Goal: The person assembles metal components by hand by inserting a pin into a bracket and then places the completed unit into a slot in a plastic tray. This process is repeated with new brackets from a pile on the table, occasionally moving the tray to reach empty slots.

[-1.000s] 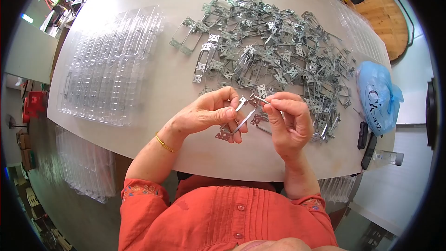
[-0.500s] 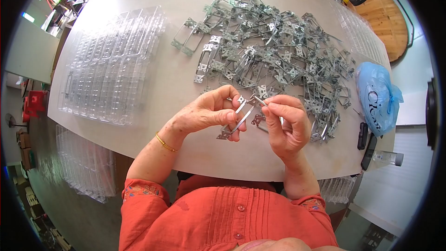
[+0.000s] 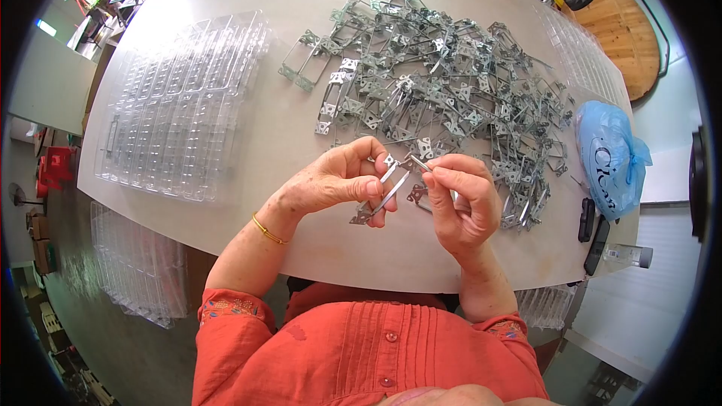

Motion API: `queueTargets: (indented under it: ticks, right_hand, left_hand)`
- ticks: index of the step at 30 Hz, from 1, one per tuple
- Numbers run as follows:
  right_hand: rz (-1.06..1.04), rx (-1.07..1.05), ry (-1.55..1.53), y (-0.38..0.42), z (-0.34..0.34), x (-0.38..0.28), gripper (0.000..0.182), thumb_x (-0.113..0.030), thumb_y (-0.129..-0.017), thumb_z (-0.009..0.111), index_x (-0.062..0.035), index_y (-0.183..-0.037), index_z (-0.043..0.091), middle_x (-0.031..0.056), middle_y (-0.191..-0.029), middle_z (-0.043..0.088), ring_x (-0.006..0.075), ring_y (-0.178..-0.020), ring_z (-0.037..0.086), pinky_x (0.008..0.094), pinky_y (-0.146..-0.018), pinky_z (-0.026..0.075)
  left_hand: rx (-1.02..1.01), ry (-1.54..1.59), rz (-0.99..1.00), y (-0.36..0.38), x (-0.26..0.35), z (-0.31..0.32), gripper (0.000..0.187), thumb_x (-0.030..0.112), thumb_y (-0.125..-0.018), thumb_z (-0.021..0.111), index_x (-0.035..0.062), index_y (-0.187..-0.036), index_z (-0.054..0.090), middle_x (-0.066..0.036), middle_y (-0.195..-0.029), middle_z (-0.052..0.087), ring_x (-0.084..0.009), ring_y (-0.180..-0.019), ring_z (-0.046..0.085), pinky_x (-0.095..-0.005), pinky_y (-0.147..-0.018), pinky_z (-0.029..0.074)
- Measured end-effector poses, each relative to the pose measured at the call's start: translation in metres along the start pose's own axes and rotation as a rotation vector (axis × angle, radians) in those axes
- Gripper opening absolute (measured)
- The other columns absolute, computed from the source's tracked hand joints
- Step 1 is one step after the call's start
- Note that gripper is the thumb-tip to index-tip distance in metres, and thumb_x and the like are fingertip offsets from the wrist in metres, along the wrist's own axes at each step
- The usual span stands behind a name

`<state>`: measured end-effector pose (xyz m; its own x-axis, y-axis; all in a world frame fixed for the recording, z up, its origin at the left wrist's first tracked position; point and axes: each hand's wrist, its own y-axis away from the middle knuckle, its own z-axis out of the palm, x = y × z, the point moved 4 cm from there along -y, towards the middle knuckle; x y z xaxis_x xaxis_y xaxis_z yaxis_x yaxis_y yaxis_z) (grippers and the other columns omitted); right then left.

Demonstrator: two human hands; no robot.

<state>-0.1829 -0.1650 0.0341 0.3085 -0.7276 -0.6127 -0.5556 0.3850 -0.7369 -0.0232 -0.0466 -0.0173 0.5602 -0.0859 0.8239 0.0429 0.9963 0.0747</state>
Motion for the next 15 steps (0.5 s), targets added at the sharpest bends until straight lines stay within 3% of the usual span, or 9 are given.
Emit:
queueTargets:
  ticks: [6,8,15]
  right_hand:
    - [-0.004,0.004,0.007,0.0009,0.0006,0.0004,0.025,0.006,-0.085,0.078,-0.0035,-0.104,0.064,0.0145,-0.1,0.071,0.0224,-0.085,0.071,0.0308,-0.07,0.059]
    - [-0.001,0.007,0.005,0.0011,0.0004,0.0004,0.025,0.006,-0.085,0.078,-0.0035,-0.104,0.064,0.0144,-0.1,0.071,0.0224,-0.085,0.071,0.0308,-0.071,0.059]
    - [-0.01,0.009,0.012,0.0013,0.0004,0.0004,0.025,0.006,-0.085,0.077,-0.0039,-0.104,0.065,0.014,-0.099,0.071,0.0223,-0.085,0.071,0.0308,-0.071,0.059]
  left_hand:
    - [0.008,-0.008,-0.005,0.0011,0.0011,-0.0004,0.056,0.04,-0.089,0.079,0.0066,-0.114,0.042,-0.022,-0.097,0.072,-0.0294,-0.076,0.075,-0.0352,-0.067,0.06]
    - [-0.02,0.026,-0.004,0.0016,0.0018,0.0007,0.04,0.03,-0.095,0.075,0.0079,-0.111,0.045,-0.014,-0.094,0.072,-0.0241,-0.078,0.074,-0.0341,-0.069,0.058]
    - [-0.021,0.023,0.001,0.0021,0.0021,-0.0002,0.04,0.03,-0.095,0.075,0.008,-0.11,0.045,-0.015,-0.094,0.073,-0.0242,-0.077,0.074,-0.0341,-0.069,0.058]
